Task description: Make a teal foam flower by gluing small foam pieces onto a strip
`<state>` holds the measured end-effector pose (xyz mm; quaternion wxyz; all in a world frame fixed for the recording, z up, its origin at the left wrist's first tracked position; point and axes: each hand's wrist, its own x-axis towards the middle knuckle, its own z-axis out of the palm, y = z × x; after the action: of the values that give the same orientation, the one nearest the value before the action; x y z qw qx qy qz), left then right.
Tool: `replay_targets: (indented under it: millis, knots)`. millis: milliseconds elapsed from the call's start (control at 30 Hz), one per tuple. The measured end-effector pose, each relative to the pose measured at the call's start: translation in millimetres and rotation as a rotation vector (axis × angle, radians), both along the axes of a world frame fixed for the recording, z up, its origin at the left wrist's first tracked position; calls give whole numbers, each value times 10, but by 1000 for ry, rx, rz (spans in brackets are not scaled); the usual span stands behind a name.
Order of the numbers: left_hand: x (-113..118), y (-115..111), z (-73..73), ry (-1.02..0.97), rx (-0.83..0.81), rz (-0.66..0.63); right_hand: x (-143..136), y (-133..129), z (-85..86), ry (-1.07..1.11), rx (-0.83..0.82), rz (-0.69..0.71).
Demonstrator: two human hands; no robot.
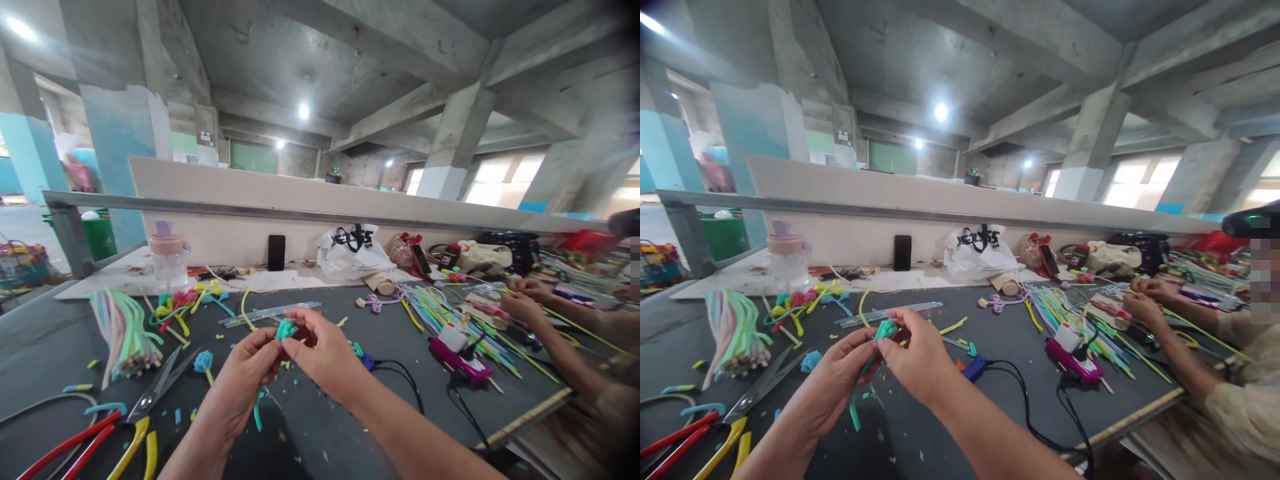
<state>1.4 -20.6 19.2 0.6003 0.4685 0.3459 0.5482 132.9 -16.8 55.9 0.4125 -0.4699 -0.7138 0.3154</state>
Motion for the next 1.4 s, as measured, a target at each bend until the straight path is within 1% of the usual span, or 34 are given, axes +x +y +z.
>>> replay_targets:
  millis: [167, 267, 333, 467, 567, 633, 733, 867, 1000, 1200, 1400]
  knots:
    - [11, -23, -15, -38, -24, -12, -37, 25, 8, -88, 68, -102]
    - [20, -27, -16, -58, -14, -12, -39, 65, -32, -122, 169, -134]
    - [22, -22, -11, -61, -13, -15, -41, 85, -66, -125, 204, -145]
    - [9, -14, 6, -115, -50, -39, -30, 97, -85, -61, 148, -124]
    - [-8, -12, 3, -200, -118, -45, 2, 82, -52, 7, 102, -101]
    - [-16, -10, -13, -223, -131, -75, 26, 65, -26, 28, 81, -98]
    - [-18, -4, -39, -207, -99, -118, 47, 40, 2, 27, 89, -94]
    - [-18, 0, -53, -192, -57, -139, 32, 9, 28, 29, 98, -72]
    - [-38, -1, -51, -175, -90, -133, 6, -3, 43, -4, 90, -67]
    - [-60, 0, -47, -193, -116, -133, -13, 22, 30, -39, 121, -41]
    - [-57, -5, -37, -221, -114, -150, -17, 16, 69, -35, 90, -81]
